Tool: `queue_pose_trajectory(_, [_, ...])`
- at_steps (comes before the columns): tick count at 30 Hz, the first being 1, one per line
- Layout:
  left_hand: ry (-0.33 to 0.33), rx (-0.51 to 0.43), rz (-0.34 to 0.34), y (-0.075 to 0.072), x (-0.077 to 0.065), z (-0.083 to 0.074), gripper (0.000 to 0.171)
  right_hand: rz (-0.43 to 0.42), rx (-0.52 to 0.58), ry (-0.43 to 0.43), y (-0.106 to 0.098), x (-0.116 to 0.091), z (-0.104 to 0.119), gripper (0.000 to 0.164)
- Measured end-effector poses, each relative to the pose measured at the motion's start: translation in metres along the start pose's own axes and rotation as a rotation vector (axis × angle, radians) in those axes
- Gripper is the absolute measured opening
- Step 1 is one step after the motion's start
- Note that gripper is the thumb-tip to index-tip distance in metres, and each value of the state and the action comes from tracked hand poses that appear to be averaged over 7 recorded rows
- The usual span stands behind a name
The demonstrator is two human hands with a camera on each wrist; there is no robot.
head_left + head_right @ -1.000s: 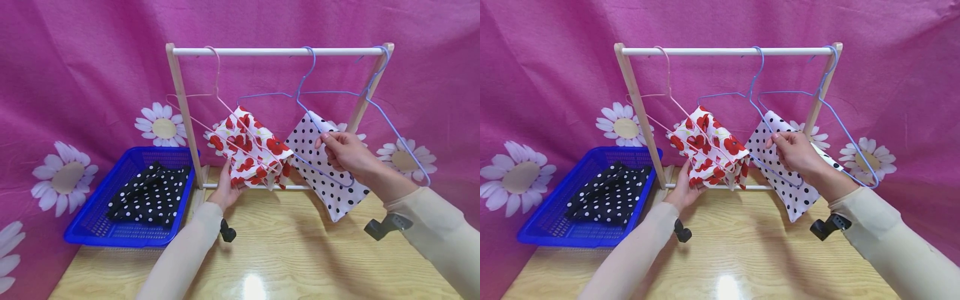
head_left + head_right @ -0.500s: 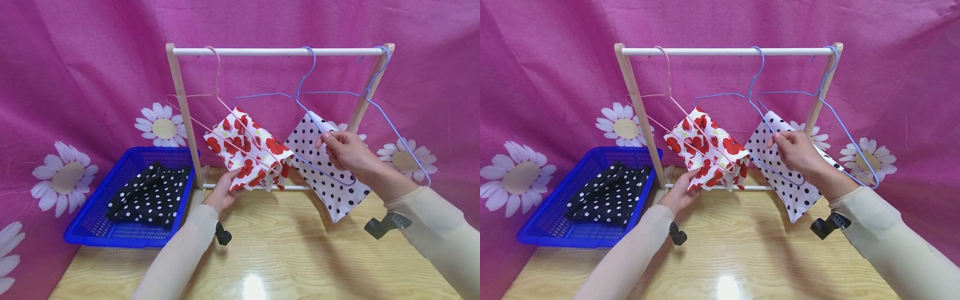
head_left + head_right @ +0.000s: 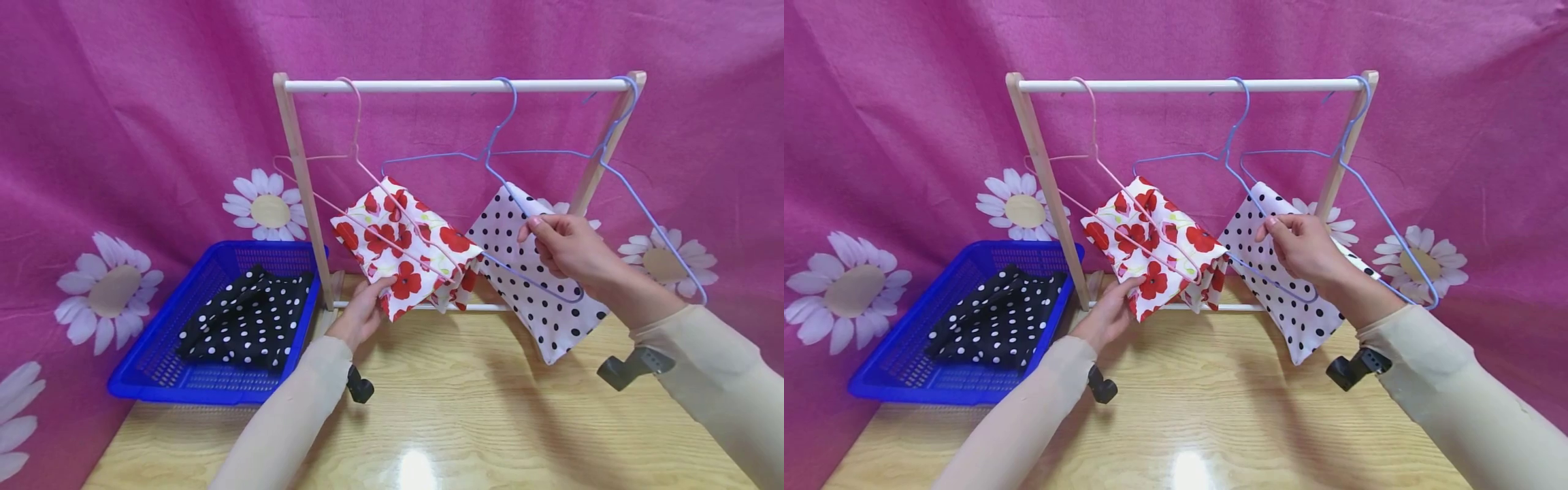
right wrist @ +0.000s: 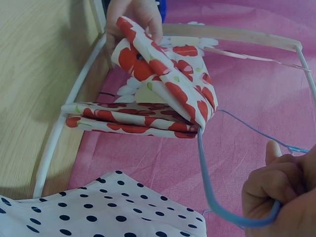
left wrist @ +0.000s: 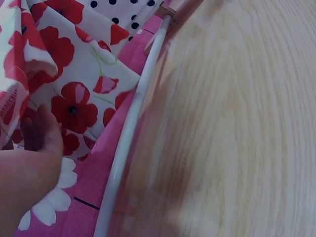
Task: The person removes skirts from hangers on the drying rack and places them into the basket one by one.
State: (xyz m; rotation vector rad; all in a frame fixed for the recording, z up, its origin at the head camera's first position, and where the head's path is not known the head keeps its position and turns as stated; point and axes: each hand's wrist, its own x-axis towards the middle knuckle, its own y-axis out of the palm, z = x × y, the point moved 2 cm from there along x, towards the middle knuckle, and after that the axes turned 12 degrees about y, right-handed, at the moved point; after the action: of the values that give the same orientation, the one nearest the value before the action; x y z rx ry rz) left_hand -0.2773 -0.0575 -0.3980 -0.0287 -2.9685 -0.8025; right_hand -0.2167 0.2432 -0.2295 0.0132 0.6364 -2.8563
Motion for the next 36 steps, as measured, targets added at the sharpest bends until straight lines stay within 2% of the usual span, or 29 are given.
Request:
queue_pose_trajectory(4, [0.014, -0.026, 0.013, 0.005, -0.001, -0.003, 0.042, -0.013, -0.027, 0.004, 0.000, 0.000, 0.000, 0.040])
queue_pose_trajectory(10, [-0.006, -0.057, 0.002, 0.010, -0.002, -0.008, 0.056, -0.013, -0.027, 0.003, 0.000, 0.000, -0.001, 0.040])
queue_pose_trajectory(15, [-0.062, -0.079, -0.019, 0.010, -0.002, -0.013, 0.039, -0.016, -0.032, 0.000, 0.000, 0.000, 0.000, 0.040])
queue_pose_trajectory(18, [-0.084, -0.097, -0.026, 0.011, -0.001, -0.015, 0.036, -0.022, -0.046, 0.002, -0.001, -0.001, 0.000, 0.040])
queue_pose_trajectory(23, [-0.140, -0.071, 0.008, 0.012, -0.002, -0.018, 0.047, -0.023, -0.056, 0.008, -0.001, -0.001, 0.002, 0.040])
queue_pose_trajectory(26, [-0.150, -0.073, 0.033, 0.013, -0.003, -0.017, 0.044, -0.025, -0.058, 0.011, 0.000, -0.002, 0.002, 0.040])
queue_pose_trajectory(31, [-0.148, -0.092, 0.112, 0.014, -0.002, -0.018, 0.037, -0.029, -0.061, 0.013, 0.000, -0.002, 0.002, 0.039])
queue_pose_trajectory(36, [-0.158, -0.079, 0.139, 0.015, -0.004, -0.023, 0.038, -0.026, -0.067, 0.017, -0.002, -0.001, 0.002, 0.039])
